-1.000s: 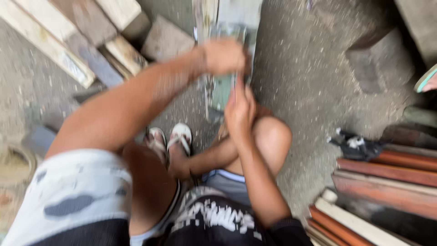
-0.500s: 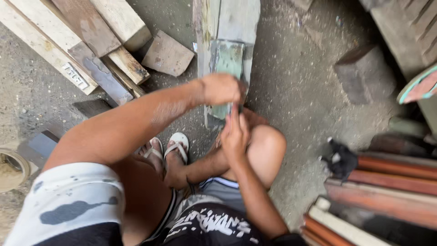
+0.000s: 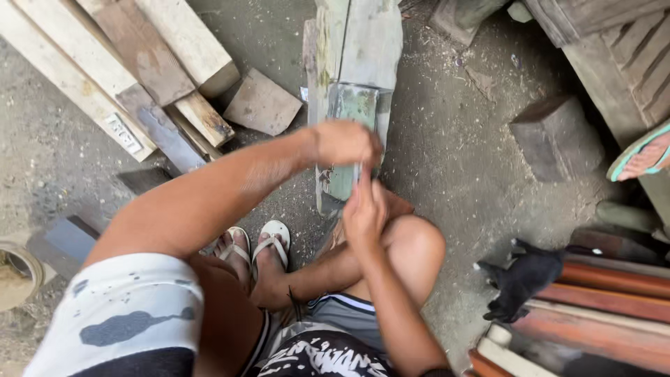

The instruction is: The person sits on the ground and sharpens a small metal blade by rubbing it against a wet stone and a wooden block. The person repeatedly dips the blade into a container of water and inspects the edge between sharpening passes.

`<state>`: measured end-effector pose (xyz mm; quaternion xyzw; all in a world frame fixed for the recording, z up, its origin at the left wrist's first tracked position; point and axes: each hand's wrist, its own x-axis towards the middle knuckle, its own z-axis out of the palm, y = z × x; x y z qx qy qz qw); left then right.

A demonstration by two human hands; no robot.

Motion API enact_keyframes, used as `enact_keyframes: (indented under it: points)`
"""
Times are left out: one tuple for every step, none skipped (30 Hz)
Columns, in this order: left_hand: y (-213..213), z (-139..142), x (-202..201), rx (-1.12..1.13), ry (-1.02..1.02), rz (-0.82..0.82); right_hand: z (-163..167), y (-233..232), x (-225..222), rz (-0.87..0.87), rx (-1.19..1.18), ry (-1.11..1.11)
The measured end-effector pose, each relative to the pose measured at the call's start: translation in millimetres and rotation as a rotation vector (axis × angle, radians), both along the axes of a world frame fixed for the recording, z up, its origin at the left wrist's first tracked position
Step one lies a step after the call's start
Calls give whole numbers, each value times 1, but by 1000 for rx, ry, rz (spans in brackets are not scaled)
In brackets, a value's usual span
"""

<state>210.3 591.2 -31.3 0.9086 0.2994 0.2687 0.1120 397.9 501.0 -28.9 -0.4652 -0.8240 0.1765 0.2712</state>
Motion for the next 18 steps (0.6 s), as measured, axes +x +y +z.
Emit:
enact_keyframes:
  points:
    - [12,2,-8,-22,158,50,-3,11,-6,26,19,36]
    - [15,2,-9,-75,294,103,-4,17,-8,60,7,50]
    - [8,2,-4,-181,320,127,-2,11,-3,46,-20,2]
    - [8,3,-3,-257,375,155,-1,9,-3,33,-16,-16]
    - [13,7,-8,-290,453,191,0,14,-7,15,29,-8]
    - [9,8,-4,-220,380,136,5,9,-3,22,-18,17]
    - [-3,8,3,-173,295,66,11,-4,5,26,-87,28]
    - [-15,7,8,-102,219,-2,15,-16,11,24,-63,46]
    - [-23,5,11,-35,136,-52,17,-23,14,40,-42,59]
    - [-21,5,9,-72,84,-43,16,-19,12,53,-29,49]
    - [-16,4,6,-105,38,-42,14,-13,9,58,-11,44]
    - [-11,3,5,-140,-20,-72,13,-9,6,32,2,27]
    - [-2,3,-1,-110,61,-39,11,0,1,17,-33,20]
    - [2,2,-2,-90,128,4,11,5,1,13,-82,0]
    - [-3,1,4,-124,149,36,13,1,6,9,-127,-10]
    - [-4,2,4,-136,196,82,13,0,7,18,-150,4]
    - [-2,4,2,-125,252,126,13,1,6,22,-151,30]
    - [-6,5,7,-136,230,73,14,-3,10,63,-85,97]
